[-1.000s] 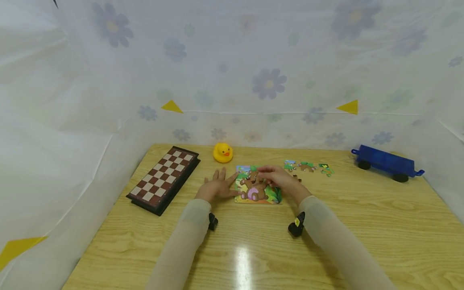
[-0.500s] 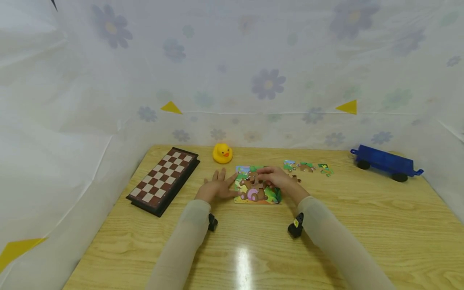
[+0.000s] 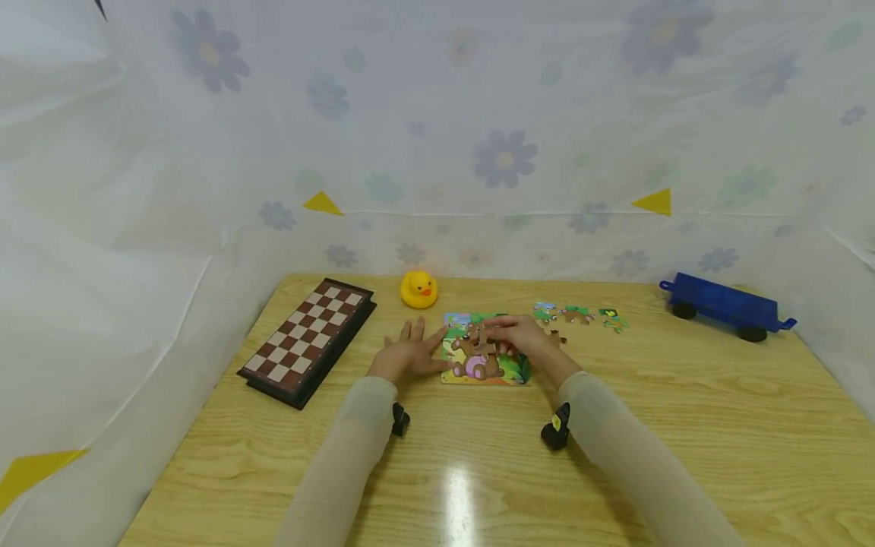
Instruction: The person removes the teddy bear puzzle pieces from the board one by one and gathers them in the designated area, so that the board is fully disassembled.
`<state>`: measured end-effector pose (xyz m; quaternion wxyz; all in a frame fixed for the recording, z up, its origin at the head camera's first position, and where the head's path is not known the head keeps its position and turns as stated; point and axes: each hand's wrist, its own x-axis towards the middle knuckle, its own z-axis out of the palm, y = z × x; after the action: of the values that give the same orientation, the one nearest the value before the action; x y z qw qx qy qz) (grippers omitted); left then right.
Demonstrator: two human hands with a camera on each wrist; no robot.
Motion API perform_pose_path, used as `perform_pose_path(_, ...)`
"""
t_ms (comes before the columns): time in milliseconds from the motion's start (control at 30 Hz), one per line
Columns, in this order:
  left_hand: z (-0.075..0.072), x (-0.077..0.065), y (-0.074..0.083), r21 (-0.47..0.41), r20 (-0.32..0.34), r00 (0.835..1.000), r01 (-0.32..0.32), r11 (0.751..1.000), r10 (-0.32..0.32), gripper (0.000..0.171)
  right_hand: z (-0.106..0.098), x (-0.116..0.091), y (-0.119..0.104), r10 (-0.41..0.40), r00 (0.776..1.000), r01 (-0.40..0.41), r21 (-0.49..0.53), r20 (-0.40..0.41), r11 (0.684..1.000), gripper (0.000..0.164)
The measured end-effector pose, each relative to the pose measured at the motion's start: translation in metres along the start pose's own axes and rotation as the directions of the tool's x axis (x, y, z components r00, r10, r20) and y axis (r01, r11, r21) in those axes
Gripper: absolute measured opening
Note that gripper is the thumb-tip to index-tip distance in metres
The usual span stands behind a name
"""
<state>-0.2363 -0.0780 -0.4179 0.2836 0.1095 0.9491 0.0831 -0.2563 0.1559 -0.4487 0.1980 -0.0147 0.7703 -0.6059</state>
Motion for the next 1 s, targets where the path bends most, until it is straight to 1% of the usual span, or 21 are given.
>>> perform_pose_path(400, 0.0, -0.001, 0.0, 0.002, -0.001, 1.0, 0.001, 1.0, -0.001, 0.08, -0.001, -0.002, 0.001, 0.013, 0.998, -0.007, 0.114, -0.057, 0.994, 0.038)
perform_pose_path(567, 0.0, -0.001, 0.0, -0.001, -0.004, 1.0, -0.003, 1.0, 0.003, 0.08, -0.005, -0.002, 0.001, 0.046, 0.997, -0.034, 0.174, -0.066, 0.984, 0.041)
perform_pose_path(633, 0.0, 0.0, 0.0, -0.004, -0.005, 1.0, -0.005, 1.0, 0.005, 0.08, -0.008, -0.003, 0.001, 0.058, 0.996, -0.044, 0.19, -0.069, 0.981, 0.042)
perform_pose_path(700, 0.001, 0.0, 0.0, -0.008, -0.006, 1.0, -0.006, 1.0, 0.006, 0.08, -0.013, -0.004, 0.002, 0.052, 0.996, -0.038, 0.18, -0.073, 0.983, 0.041)
perform_pose_path(867, 0.0, 0.0, 0.0, -0.016, -0.004, 1.0, -0.003, 1.0, 0.003, 0.08, -0.031, -0.012, 0.005, 0.006, 0.995, 0.007, 0.135, -0.097, 0.991, 0.042)
perform_pose_path(933, 0.0, -0.001, 0.0, -0.014, -0.003, 1.0, -0.003, 1.0, 0.003, 0.08, -0.039, -0.015, 0.007, -0.009, 0.995, 0.024, 0.142, -0.102, 0.99, 0.045)
perform_pose_path(1000, 0.0, 0.0, 0.0, -0.013, -0.004, 1.0, -0.004, 1.0, 0.004, 0.08, -0.047, -0.018, 0.009, -0.011, 0.993, 0.031, 0.17, -0.119, 0.985, 0.047)
